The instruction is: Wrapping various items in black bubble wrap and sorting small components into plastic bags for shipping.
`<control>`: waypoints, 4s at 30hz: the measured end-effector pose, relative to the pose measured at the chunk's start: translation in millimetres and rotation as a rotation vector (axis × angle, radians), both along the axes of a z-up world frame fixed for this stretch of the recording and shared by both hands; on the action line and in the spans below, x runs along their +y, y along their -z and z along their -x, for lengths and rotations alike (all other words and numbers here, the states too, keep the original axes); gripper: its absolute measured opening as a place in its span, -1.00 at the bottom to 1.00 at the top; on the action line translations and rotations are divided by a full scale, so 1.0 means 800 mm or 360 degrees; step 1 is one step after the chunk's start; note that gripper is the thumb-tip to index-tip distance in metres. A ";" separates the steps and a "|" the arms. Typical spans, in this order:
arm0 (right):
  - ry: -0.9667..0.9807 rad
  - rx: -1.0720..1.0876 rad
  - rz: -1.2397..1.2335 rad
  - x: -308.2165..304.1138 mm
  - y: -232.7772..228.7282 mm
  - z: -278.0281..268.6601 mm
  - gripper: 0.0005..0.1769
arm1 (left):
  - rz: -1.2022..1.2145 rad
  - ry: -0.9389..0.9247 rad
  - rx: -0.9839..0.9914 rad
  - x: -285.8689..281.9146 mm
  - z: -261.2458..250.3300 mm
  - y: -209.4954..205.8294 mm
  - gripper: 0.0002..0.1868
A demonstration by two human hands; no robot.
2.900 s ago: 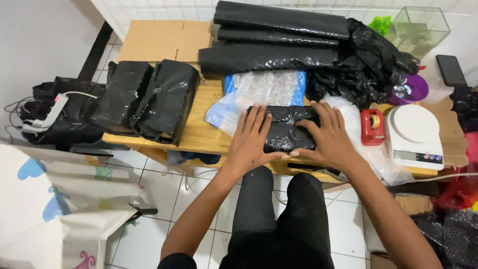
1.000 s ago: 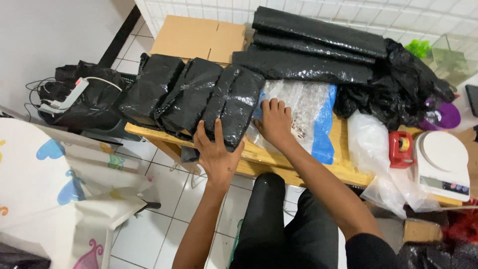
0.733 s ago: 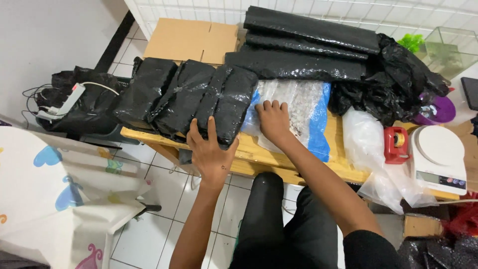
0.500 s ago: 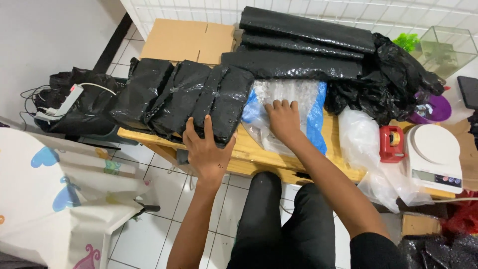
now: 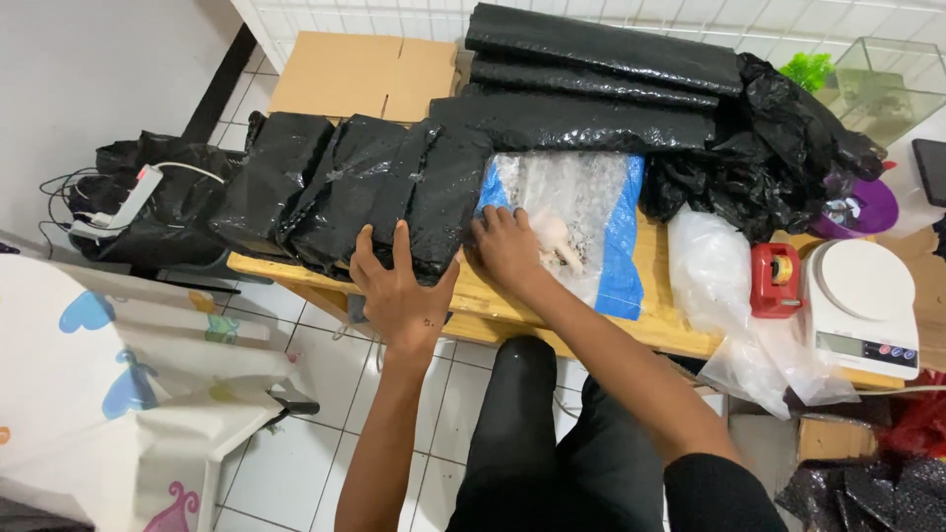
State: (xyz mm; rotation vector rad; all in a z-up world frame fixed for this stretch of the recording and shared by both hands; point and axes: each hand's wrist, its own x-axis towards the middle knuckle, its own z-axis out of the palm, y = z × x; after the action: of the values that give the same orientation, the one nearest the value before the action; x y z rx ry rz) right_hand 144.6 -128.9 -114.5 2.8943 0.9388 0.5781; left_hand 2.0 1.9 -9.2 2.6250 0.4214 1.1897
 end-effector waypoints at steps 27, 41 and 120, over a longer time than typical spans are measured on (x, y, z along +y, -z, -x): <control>0.0178 -0.0123 -0.0334 -0.021 -0.014 -0.006 -0.37 | -0.0051 -0.0103 0.0207 0.020 -0.018 0.032 -0.16; -0.0405 -0.0005 -0.0176 -0.037 -0.028 0.107 -0.39 | -0.0461 -0.0202 0.0210 0.013 -0.020 0.053 -0.08; 0.1285 0.1033 -0.0255 -0.489 -0.110 0.043 0.04 | 0.0032 0.2289 0.0119 -0.452 -0.032 0.069 -0.89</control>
State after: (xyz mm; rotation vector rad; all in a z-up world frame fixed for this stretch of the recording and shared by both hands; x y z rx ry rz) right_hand 109.9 -519.7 -26.1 3.2504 -0.3465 -0.3736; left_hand 27.7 -359.7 -64.7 2.0155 -1.2243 0.5111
